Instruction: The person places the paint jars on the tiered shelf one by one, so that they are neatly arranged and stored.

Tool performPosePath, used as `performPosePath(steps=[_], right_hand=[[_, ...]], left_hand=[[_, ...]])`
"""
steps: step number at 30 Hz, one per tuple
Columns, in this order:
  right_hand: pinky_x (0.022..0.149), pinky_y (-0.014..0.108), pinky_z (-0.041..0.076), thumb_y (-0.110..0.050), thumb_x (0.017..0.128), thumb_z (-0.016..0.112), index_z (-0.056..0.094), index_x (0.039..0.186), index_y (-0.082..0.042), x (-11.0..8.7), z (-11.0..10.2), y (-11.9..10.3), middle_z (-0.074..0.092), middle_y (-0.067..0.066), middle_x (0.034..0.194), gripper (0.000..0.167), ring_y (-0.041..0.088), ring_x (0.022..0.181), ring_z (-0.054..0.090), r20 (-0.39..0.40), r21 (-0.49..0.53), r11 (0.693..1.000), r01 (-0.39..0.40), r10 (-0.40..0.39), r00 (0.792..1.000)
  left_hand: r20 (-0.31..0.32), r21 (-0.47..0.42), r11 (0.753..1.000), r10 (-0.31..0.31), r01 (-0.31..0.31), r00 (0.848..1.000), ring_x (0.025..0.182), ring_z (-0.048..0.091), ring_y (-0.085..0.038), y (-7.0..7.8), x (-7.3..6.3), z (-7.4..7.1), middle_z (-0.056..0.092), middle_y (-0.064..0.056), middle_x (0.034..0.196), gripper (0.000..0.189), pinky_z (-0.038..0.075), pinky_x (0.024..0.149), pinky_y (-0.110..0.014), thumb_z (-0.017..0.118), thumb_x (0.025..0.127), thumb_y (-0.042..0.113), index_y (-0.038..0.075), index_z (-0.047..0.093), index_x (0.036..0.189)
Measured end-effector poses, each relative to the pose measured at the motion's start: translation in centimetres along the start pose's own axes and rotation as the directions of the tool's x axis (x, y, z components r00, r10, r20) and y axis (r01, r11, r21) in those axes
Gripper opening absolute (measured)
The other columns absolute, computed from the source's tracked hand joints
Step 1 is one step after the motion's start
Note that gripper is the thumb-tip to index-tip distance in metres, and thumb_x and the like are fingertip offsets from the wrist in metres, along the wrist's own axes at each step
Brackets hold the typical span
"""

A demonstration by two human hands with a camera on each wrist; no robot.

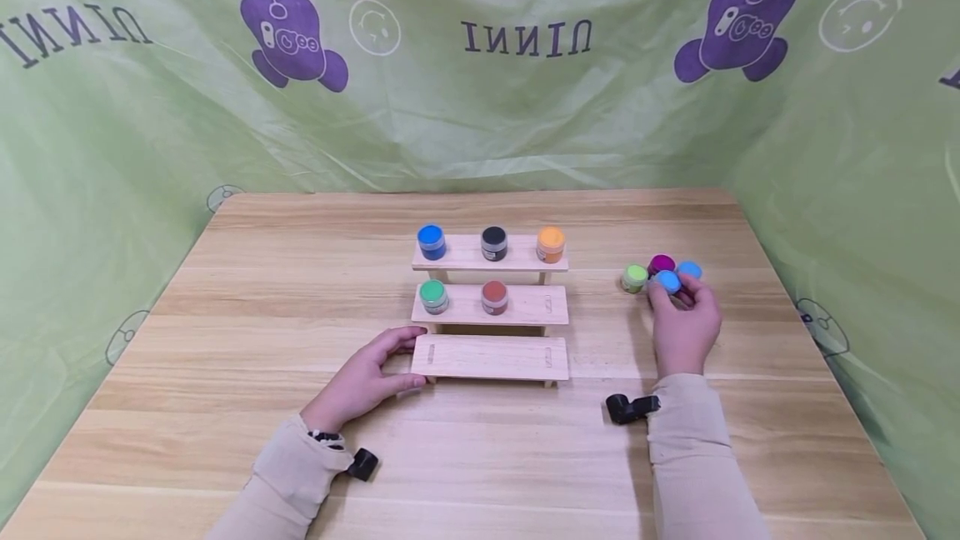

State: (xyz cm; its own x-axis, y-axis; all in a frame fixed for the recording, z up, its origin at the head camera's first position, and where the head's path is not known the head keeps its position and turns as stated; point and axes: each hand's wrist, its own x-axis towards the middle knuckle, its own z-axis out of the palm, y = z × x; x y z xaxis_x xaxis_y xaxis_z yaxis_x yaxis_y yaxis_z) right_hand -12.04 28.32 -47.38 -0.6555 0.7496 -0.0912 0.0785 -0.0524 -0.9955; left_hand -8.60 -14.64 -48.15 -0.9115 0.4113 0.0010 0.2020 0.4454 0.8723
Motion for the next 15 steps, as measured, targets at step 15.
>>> performPosePath(steps=[15], right_hand=[[0.075,0.014,0.054,0.002,0.08,0.079,0.07,0.116,-0.002,-1.2,0.4,0.1,0.063,0.006,0.108,0.038,0.013,0.089,0.064,-0.007,0.259,0.961,0.098,-0.099,0.995]], left_hand=[[-0.002,0.008,1.0,0.005,-0.005,1.0,0.118,0.06,-0.02,0.1,-0.1,0.0,0.061,-0.001,0.124,0.067,0.042,0.106,-0.047,0.087,0.08,0.027,0.019,0.057,0.14]])
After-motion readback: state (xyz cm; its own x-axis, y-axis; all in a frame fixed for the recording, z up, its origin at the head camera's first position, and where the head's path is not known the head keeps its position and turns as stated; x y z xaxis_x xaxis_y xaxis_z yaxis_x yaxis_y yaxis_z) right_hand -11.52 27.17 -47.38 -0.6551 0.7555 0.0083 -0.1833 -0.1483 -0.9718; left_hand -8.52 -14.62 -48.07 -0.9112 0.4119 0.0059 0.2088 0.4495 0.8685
